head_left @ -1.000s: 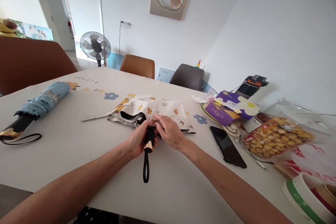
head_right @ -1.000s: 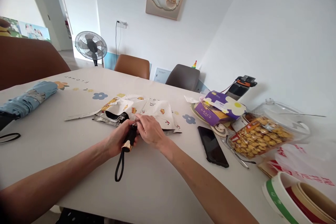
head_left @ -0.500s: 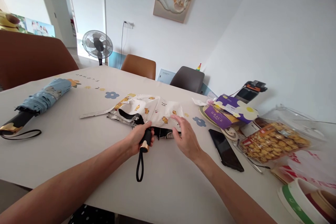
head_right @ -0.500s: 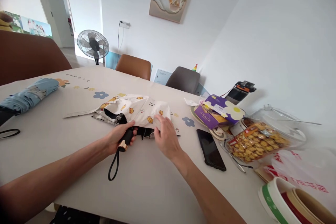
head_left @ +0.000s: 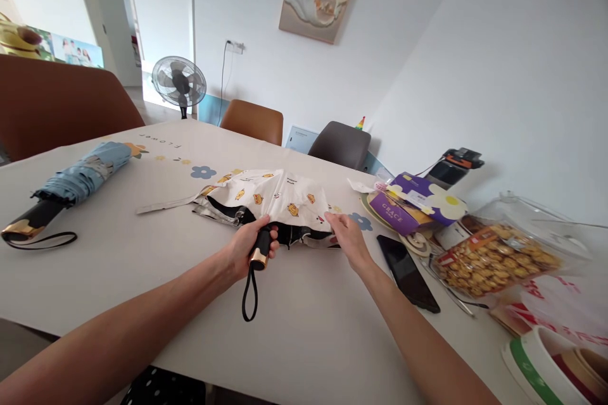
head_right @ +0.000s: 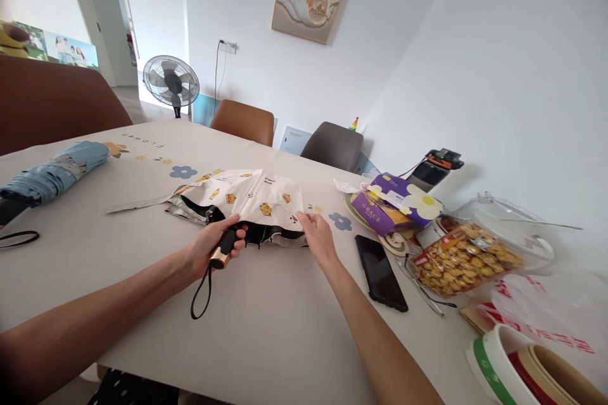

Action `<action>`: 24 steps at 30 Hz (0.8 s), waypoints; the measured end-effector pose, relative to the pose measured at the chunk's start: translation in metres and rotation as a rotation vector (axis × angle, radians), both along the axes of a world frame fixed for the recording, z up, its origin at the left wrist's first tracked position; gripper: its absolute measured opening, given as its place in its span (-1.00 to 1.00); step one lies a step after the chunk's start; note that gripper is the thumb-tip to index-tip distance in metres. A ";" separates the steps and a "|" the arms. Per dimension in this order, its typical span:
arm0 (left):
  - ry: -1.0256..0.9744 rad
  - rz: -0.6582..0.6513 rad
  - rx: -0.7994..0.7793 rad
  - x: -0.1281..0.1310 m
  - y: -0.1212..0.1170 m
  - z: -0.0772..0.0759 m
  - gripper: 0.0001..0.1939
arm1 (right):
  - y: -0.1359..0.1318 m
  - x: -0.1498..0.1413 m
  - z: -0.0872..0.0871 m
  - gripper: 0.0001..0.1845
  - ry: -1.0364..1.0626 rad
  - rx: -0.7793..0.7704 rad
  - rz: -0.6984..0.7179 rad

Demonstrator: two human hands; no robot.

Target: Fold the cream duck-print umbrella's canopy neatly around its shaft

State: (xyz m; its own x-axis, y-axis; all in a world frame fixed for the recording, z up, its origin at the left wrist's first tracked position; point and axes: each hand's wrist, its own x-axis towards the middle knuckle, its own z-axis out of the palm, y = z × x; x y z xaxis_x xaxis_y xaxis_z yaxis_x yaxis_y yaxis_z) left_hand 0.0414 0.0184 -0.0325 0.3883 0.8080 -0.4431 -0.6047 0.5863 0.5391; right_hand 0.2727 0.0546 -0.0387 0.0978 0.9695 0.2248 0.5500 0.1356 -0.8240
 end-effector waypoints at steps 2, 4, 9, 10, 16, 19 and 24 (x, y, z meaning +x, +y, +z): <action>-0.002 -0.007 -0.001 0.000 0.001 -0.001 -0.82 | 0.005 -0.006 0.008 -0.66 -0.015 -0.103 0.005; -0.003 -0.010 -0.002 0.000 0.001 -0.001 -0.82 | 0.009 -0.012 0.022 -0.66 -0.024 -0.100 -0.022; 0.011 -0.012 -0.012 0.001 0.000 0.000 -0.81 | 0.015 -0.040 0.064 -0.75 0.397 0.095 -0.016; 0.011 -0.014 -0.012 0.001 0.000 0.000 -0.80 | 0.015 -0.048 0.069 -0.76 0.488 0.090 0.031; 0.011 -0.029 -0.023 0.002 -0.001 0.002 -0.79 | 0.022 -0.090 0.084 -0.77 0.445 0.070 0.128; 0.003 -0.028 -0.011 0.003 -0.002 0.003 -0.77 | 0.030 -0.099 0.096 -0.79 0.548 0.162 0.097; 0.158 -0.008 -0.009 0.007 -0.004 0.002 -0.80 | 0.038 -0.121 0.097 -0.84 0.752 -0.031 0.267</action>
State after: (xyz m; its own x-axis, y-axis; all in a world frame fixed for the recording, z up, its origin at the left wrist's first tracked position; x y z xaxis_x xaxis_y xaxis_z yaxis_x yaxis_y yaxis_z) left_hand 0.0479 0.0147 -0.0310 0.3193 0.8009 -0.5065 -0.5080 0.5959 0.6219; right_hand 0.1512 0.0926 0.0587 -0.0242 0.9863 0.1634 -0.2022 0.1552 -0.9670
